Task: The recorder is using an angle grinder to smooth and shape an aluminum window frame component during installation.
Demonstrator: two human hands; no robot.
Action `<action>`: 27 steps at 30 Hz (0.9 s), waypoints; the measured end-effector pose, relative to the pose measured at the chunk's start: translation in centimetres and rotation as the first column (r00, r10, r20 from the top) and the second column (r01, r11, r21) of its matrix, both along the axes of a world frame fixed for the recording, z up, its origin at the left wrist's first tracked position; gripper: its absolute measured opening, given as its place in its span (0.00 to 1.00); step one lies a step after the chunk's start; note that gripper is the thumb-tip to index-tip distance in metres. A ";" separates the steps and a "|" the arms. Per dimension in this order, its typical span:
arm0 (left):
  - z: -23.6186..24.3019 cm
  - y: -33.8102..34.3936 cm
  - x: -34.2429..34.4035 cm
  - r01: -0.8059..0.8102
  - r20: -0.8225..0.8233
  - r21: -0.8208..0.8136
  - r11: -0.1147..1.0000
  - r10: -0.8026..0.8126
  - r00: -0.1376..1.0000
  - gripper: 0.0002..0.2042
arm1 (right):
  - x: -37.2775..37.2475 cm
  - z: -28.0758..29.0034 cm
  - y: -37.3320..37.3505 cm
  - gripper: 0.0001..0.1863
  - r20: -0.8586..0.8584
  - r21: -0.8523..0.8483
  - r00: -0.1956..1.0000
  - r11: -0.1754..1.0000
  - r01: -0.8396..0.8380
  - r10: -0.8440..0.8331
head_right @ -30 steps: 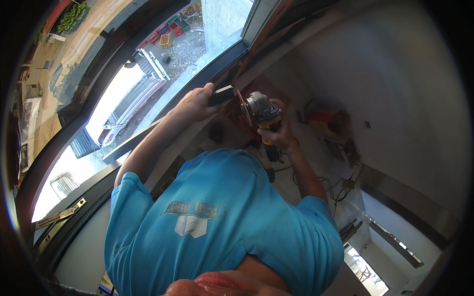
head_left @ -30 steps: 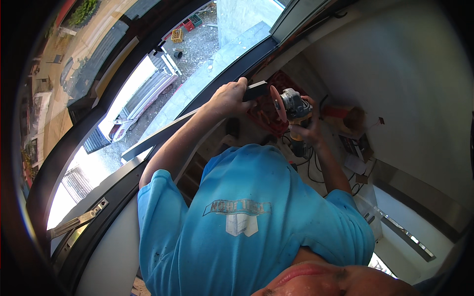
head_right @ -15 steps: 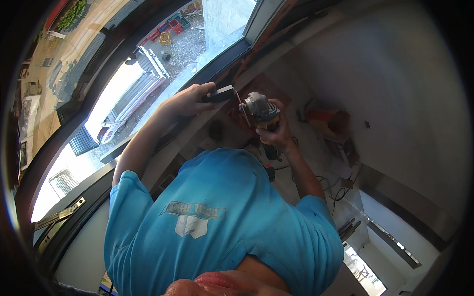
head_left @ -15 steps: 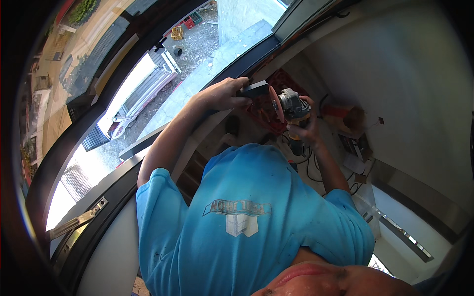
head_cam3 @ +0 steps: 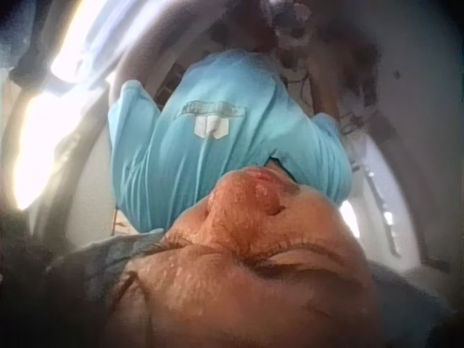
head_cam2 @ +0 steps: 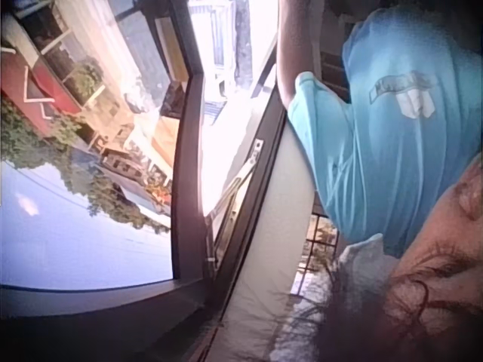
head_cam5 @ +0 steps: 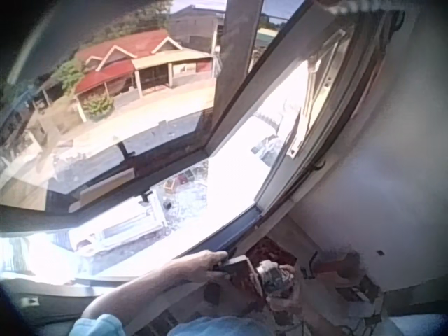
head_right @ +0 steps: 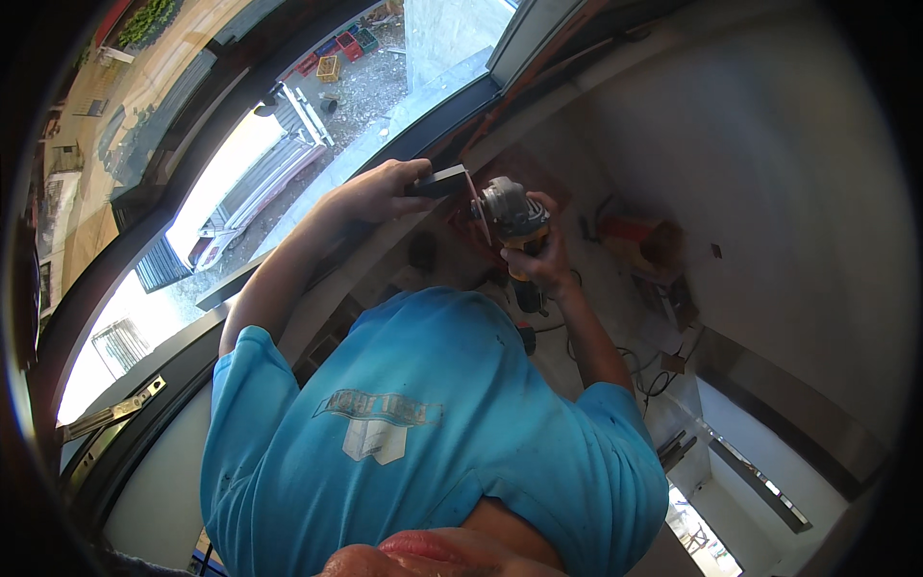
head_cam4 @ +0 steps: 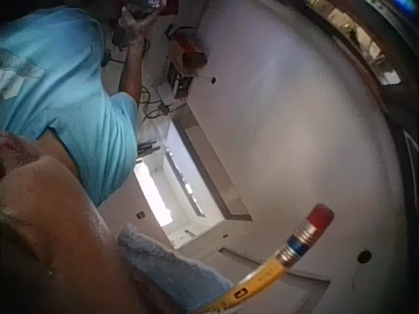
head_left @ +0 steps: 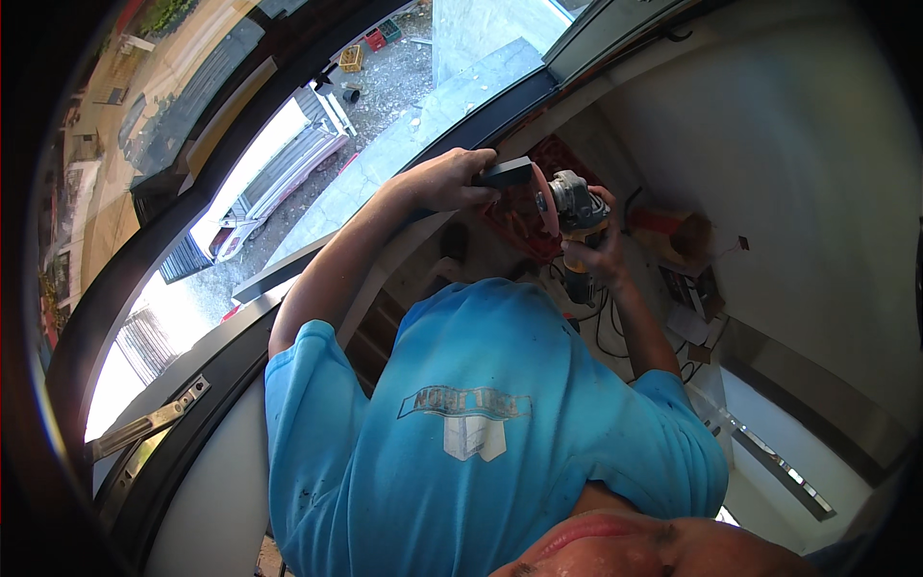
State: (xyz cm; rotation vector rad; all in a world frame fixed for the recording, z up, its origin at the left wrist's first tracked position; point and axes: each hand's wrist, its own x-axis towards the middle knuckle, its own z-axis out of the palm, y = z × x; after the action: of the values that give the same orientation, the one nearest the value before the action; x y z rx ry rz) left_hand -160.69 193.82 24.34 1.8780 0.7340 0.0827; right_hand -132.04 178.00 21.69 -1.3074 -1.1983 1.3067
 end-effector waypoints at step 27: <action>-0.5 -0.3 0.0 0.011 0.035 0.102 0.995 -0.015 0.999 0.15 | 0.0 0.5 1.1 0.46 -0.025 0.019 1.000 1.000 -0.007 0.007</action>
State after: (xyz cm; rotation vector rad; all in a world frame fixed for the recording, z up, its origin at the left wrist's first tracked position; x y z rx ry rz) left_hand -160.64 193.51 23.82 1.9729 0.7045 0.1468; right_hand -132.01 179.09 22.23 -1.2711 -1.1959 1.3101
